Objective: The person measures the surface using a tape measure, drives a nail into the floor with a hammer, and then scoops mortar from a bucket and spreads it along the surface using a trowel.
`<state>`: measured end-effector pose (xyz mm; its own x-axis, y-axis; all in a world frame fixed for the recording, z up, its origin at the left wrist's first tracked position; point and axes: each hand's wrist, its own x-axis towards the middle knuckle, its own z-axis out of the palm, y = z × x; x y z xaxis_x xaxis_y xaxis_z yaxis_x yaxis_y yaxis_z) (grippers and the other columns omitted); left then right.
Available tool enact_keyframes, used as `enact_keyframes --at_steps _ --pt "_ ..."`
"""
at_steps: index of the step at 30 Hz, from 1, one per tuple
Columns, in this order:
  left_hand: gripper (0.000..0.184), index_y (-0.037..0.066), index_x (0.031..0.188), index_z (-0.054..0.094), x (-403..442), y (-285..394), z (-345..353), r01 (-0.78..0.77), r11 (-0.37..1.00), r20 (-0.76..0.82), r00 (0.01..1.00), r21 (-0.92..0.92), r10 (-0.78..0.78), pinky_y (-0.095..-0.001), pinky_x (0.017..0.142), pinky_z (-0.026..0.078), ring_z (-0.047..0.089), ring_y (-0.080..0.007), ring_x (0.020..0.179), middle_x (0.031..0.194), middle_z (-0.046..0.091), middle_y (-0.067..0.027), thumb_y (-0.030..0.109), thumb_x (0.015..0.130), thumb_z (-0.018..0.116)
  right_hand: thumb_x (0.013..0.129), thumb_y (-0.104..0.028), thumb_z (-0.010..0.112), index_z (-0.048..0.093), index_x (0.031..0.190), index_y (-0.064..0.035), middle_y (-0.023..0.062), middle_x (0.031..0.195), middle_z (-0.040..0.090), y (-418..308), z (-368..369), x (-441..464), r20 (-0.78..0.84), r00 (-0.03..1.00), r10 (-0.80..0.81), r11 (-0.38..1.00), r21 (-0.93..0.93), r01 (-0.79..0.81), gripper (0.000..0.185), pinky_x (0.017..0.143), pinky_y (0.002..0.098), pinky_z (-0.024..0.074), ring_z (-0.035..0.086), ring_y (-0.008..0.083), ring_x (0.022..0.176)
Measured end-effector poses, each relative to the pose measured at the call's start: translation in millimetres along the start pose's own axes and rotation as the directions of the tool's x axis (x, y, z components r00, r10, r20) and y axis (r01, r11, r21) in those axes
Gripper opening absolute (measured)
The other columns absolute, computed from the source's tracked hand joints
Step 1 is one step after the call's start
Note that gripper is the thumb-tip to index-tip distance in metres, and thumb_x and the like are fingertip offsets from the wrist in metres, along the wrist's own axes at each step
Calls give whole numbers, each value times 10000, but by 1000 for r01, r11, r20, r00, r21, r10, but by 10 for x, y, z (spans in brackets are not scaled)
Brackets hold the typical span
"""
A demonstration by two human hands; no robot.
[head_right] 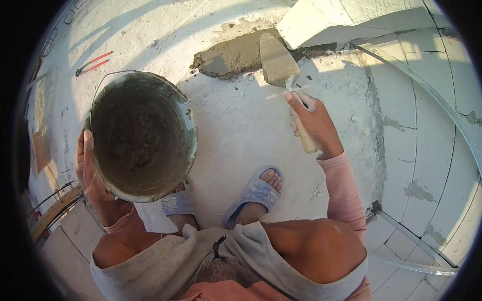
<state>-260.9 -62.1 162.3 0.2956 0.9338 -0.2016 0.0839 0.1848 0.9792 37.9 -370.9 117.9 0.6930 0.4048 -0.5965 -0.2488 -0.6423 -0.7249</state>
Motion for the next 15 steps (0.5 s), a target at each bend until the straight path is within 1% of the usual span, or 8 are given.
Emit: enact_keyframes --at_steps 2,5,8,10,13,15 --pt "367 -28 1326 617 9 5 1 0 1000 -1 1000 3 0 -289 961 534 659 -160 1113 1227 684 -123 240 1079 569 998 -489 667 643 1092 -50 4 812 566 72 49 127 72 997 34 995 91 -40 450 455 242 456 535 63 537" --pt "378 -36 1335 615 7 25 37 4 1000 1 1000 16 -4 -284 964 529 658 -154 1111 1232 687 -117 236 1074 580 998 -500 662 633 1095 -30 7 784 557 130 96 293 56 998 29 996 80 -34 481 450 252 461 542 82 531" --pt "390 -45 1343 612 1 41 59 19 1000 -6 1000 24 -19 -278 967 524 657 -149 1109 1238 689 -112 232 1070 591 1020 -470 625 609 1222 25 32 822 574 118 99 455 31 999 28 1000 -1 -28 535 476 290 488 568 109 564" --pt "398 -51 1349 611 -12 63 71 18 999 -10 1000 41 -17 -274 969 520 656 -146 1108 1242 691 -108 230 1067 598 1019 -469 627 609 1223 18 38 828 582 130 97 564 10 999 31 999 16 -31 529 476 294 490 572 112 572" --pt "397 -45 1351 611 -27 83 46 -50 986 -3 999 159 51 -272 963 520 657 -142 1103 1234 692 -107 232 1066 600 1017 -464 632 614 1200 4 46 838 594 135 110 634 -27 997 68 994 85 -65 503 475 297 490 576 119 578" --pt "396 -45 1349 612 -7 27 -28 -58 991 14 998 121 57 -273 956 524 659 -143 1096 1227 694 -107 233 1067 599 1008 -481 643 621 1175 -7 41 832 594 139 116 667 -32 995 97 986 142 -91 503 470 289 481 561 115 565"
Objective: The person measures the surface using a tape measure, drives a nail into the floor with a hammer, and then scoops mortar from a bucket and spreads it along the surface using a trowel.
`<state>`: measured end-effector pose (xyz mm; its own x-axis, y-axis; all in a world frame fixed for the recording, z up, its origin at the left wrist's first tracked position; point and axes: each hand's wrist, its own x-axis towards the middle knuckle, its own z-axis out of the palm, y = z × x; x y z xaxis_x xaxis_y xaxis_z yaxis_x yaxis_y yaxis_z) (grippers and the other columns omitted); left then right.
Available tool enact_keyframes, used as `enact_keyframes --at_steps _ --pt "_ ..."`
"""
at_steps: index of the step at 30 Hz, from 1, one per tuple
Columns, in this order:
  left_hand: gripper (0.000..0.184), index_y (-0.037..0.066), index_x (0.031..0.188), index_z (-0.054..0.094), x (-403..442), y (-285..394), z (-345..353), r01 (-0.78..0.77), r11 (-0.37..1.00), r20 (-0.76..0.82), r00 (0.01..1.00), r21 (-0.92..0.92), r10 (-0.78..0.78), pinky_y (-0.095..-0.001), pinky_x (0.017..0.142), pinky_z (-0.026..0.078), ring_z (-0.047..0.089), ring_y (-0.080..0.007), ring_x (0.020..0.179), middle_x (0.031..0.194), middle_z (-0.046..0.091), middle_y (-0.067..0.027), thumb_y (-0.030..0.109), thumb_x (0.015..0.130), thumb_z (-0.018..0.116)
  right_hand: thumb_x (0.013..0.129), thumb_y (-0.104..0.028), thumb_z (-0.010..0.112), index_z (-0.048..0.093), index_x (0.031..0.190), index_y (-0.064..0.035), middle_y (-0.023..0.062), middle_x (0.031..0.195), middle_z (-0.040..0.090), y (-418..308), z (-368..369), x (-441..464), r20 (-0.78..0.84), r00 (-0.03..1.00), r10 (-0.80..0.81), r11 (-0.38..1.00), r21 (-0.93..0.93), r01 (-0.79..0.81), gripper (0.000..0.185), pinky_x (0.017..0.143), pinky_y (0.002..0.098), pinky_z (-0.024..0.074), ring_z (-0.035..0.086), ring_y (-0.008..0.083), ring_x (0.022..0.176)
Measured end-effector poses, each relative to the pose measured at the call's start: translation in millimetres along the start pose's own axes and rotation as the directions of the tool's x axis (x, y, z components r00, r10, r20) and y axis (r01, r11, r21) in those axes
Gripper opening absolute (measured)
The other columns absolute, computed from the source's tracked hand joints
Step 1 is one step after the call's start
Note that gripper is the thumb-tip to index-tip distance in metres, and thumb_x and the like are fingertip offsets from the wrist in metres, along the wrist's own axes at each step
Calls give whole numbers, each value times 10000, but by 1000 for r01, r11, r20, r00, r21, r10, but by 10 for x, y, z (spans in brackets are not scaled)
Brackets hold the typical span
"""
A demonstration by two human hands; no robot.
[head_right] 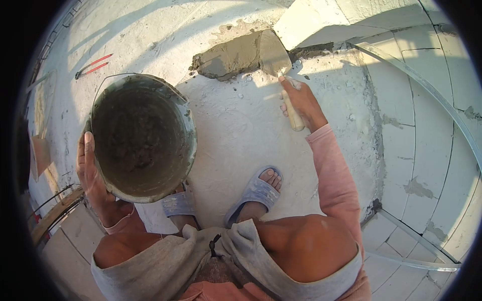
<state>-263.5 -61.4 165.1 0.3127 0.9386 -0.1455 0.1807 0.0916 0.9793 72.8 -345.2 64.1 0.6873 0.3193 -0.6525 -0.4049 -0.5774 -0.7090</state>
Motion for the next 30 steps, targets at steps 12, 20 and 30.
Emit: enact_keyframes --at_steps 12,20,30 --pt "394 -46 1353 590 -47 -31 -6 58 982 14 998 -181 -57 -279 967 523 652 -141 1107 1244 679 -99 229 1072 587 1023 -528 605 627 1237 -9 19 797 573 -186 140 -327 201 978 48 991 112 -72 562 443 254 445 516 85 531" --pt "331 -16 1280 626 -19 -25 -2 60 993 -49 997 -103 -65 -267 921 528 648 -117 1072 1183 691 -72 237 1067 601 1013 -548 609 619 1237 -14 13 800 570 -44 -86 -114 45 996 -74 996 61 71 579 432 247 443 525 86 526" --pt "349 -18 1319 601 15 -9 -14 78 987 44 996 -140 -72 -287 917 554 675 -143 1070 1209 700 -89 232 1076 578 1015 -573 573 597 1131 0 38 800 581 -11 447 -398 402 916 -8 997 -61 35 585 454 283 481 564 112 531"
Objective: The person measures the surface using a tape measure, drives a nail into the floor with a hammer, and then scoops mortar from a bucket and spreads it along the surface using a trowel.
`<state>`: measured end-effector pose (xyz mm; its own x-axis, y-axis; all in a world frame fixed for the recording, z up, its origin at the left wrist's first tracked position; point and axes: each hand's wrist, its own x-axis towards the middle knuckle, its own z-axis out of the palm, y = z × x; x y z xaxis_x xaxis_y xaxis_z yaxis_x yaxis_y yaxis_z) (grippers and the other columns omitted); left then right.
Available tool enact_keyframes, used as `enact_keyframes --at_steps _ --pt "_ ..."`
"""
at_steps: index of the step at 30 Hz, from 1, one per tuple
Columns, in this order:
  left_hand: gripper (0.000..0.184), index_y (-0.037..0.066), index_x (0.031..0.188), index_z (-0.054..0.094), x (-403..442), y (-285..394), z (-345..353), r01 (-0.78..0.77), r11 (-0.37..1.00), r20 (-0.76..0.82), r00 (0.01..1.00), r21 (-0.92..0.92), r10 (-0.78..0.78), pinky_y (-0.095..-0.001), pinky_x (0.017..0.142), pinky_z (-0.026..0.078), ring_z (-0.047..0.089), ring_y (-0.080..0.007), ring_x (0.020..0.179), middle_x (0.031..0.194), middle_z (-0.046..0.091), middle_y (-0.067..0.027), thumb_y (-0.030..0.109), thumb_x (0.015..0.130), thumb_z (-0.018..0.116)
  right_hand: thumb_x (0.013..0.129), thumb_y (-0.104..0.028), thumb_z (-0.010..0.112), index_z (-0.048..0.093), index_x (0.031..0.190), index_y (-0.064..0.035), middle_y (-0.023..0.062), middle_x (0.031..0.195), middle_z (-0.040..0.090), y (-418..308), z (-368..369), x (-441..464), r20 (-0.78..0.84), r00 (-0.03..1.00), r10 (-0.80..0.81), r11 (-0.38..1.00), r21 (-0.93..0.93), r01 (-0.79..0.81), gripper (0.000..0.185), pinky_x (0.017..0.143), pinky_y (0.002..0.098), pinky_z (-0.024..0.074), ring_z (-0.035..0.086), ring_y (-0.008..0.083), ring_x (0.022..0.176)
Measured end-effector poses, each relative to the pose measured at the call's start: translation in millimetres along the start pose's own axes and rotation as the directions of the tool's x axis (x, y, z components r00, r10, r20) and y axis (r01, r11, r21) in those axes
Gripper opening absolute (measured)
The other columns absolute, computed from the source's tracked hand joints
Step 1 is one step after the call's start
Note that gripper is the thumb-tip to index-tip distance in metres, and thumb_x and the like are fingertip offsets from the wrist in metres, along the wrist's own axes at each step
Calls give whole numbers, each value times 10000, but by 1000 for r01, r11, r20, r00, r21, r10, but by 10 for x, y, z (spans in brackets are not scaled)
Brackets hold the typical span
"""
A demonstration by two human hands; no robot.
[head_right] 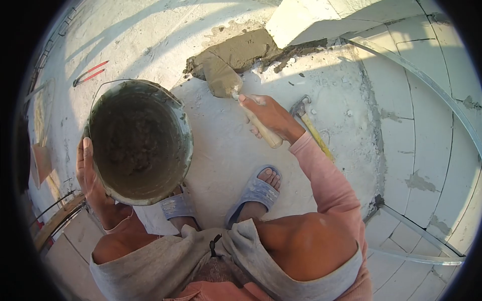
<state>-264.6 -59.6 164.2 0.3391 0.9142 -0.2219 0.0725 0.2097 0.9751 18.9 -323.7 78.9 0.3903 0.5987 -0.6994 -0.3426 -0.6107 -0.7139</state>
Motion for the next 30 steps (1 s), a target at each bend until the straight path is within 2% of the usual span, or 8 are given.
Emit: enact_keyframes --at_steps 3,6,10,15,20,23,25,30 --pt "356 -30 1348 583 -35 3 16 -9 1000 29 1000 -18 9 -307 954 559 674 -159 1115 1249 691 -107 208 1085 555 1017 -572 563 597 1111 1 43 799 583 -1 93 -65 19 998 -66 997 -38 66 582 453 284 481 557 114 517" --pt "348 -27 1309 607 -72 39 108 -11 999 -12 1000 -37 11 -277 912 548 668 -137 1063 1202 694 -88 238 1092 546 1019 -569 555 597 1086 -2 44 797 582 -27 -121 -49 -219 976 -21 1000 -24 17 572 454 284 481 557 114 519" --pt "347 -24 1288 624 -28 -1 31 -19 1000 -19 1000 -9 19 -254 887 544 675 -134 1037 1193 699 -85 252 1095 540 1017 -518 603 588 1082 -21 49 789 587 82 -508 -27 -311 950 -11 996 77 37 502 452 287 483 563 124 521" --pt "358 -39 1354 582 1 35 -34 -58 984 9 998 169 57 -301 978 553 671 -162 1133 1275 684 -126 199 1091 536 1019 -493 620 585 1093 -34 53 802 592 217 -564 -234 -394 918 43 994 113 2 466 456 290 484 562 125 519" --pt "363 -37 1352 588 1 10 -25 -46 993 -16 999 105 48 -296 969 552 671 -160 1123 1267 686 -124 210 1089 541 1042 -510 572 603 1156 -36 33 789 581 237 -463 -444 -312 950 21 973 223 51 488 455 288 466 533 127 496" --pt "367 -36 1350 591 3 17 -25 -47 995 -16 999 86 48 -294 964 551 671 -159 1117 1263 688 -124 216 1088 545 1052 -538 532 613 1162 -42 14 767 561 387 -408 -440 -80 997 18 753 657 40 515 500 290 477 517 131 511" --pt "369 -35 1349 593 -2 18 -29 -45 997 -13 999 70 46 -292 960 550 671 -158 1113 1260 689 -123 220 1087 547 1055 -556 512 604 1157 -51 7 772 549 519 -95 -444 -41 999 0 562 826 34 524 556 284 490 531 129 566" --pt "375 -34 1347 598 -8 24 -80 -50 997 -7 999 58 50 -287 951 549 672 -157 1103 1253 692 -122 231 1085 552 1085 -538 446 573 1172 -76 18 824 549 601 369 -63 -126 980 -155 196 968 156 487 689 316 522 577 140 717"
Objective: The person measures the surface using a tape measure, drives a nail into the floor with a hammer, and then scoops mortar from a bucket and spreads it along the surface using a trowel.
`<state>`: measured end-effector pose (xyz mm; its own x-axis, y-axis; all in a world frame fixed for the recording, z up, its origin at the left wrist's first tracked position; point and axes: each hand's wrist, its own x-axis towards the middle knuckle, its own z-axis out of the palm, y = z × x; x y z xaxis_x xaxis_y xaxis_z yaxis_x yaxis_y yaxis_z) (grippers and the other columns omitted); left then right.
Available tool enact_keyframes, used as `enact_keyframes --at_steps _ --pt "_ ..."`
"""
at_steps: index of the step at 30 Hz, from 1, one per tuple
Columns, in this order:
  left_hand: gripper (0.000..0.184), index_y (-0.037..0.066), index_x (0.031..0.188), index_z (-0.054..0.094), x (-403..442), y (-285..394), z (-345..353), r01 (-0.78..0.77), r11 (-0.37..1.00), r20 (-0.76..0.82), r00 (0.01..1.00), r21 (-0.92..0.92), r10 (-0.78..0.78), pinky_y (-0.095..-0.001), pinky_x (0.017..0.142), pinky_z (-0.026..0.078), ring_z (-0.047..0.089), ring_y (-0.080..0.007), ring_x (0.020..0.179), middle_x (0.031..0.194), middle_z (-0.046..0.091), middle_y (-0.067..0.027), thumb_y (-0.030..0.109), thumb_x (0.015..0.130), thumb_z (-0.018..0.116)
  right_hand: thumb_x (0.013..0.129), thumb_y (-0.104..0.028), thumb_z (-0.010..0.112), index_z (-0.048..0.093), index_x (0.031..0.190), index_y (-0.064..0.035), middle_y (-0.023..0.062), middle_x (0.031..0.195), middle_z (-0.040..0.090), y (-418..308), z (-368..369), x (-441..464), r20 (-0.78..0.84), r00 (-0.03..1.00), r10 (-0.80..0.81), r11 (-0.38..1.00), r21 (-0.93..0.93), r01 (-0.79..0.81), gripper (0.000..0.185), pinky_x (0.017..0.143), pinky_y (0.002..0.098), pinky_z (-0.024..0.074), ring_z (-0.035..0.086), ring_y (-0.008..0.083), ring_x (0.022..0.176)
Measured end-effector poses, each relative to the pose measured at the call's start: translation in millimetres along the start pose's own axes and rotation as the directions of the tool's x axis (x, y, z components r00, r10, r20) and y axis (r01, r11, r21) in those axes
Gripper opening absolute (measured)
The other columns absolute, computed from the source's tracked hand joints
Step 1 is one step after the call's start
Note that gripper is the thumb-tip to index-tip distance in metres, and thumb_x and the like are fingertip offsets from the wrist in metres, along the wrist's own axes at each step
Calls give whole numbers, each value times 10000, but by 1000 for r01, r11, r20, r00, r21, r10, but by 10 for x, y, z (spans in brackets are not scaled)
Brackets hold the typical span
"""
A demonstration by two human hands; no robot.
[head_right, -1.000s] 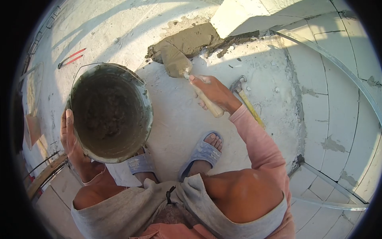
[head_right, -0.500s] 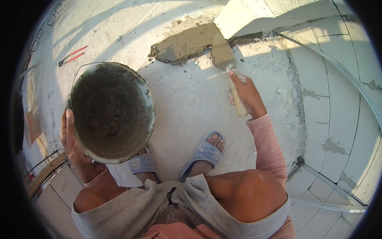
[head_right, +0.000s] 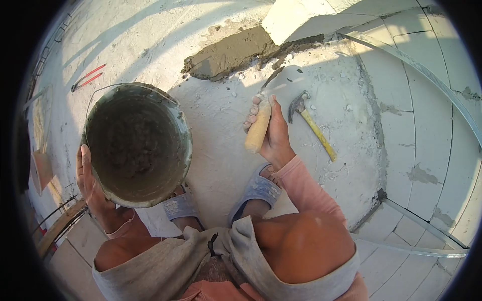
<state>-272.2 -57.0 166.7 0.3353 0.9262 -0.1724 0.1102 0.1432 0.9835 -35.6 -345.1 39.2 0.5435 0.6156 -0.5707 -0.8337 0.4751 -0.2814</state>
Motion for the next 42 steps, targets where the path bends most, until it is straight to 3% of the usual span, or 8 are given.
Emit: enact_keyframes --at_steps 9,15,18,20,25,28,36,42 --pt "386 -31 1344 608 -23 19 -155 3 998 -12 1000 -62 -4 -279 935 546 672 -153 1084 1240 697 -121 250 1082 562 1100 -533 389 533 1237 -24 97 948 629 802 431 311 111 981 161 974 -180 -139 547 871 464 577 674 255 901" --pt "394 -29 1341 614 67 101 -124 -26 989 -2 1000 -149 26 -273 924 544 673 -151 1072 1231 700 -119 262 1080 569 1078 -533 473 532 1276 5 83 903 594 484 240 -502 -160 964 211 839 -476 -263 577 741 389 558 631 216 772" --pt "412 -28 1339 629 97 168 61 -52 994 71 996 -96 59 -292 955 533 664 -160 1091 1226 700 -127 278 1064 601 1044 -483 594 609 1190 -8 53 827 593 246 313 -891 -251 968 24 500 -835 -229 497 601 321 523 613 166 651" --pt "430 -25 1332 646 134 175 165 -85 996 84 993 -27 87 -308 987 518 657 -168 1111 1220 702 -132 295 1045 634 1026 -426 642 650 1118 -2 66 804 629 12 530 -1050 -199 979 -48 8 -980 -199 434 646 328 542 673 148 695" --pt "492 -7 1322 674 337 20 55 -259 961 196 952 101 236 -321 1032 488 650 -174 1114 1170 718 -122 364 1000 706 997 -325 669 659 1109 11 147 858 671 -129 1189 -1007 421 902 96 -742 -574 347 354 685 405 539 702 308 732" --pt "447 -70 1338 620 364 126 94 -204 977 313 933 59 176 -329 989 556 689 -208 1112 1236 698 -172 237 1018 679 994 -289 655 641 1111 6 146 941 677 -7 1484 -677 527 799 291 -816 -299 494 318 682 409 561 713 327 765" --pt "538 -7 1288 695 534 83 -49 -207 976 366 915 60 171 -338 993 532 698 -213 1064 1126 734 -150 435 982 712 981 -238 640 578 1179 19 155 1033 663 868 1429 -39 644 695 320 -873 -84 481 330 561 383 593 741 283 727" --pt "533 2 1269 709 614 87 -147 -304 947 395 886 105 241 -345 1020 505 683 -216 1092 1132 735 -134 451 981 705 994 -213 604 590 1214 1 179 1107 671 776 1567 -265 350 810 470 -853 -57 519 308 606 406 597 744 303 736"
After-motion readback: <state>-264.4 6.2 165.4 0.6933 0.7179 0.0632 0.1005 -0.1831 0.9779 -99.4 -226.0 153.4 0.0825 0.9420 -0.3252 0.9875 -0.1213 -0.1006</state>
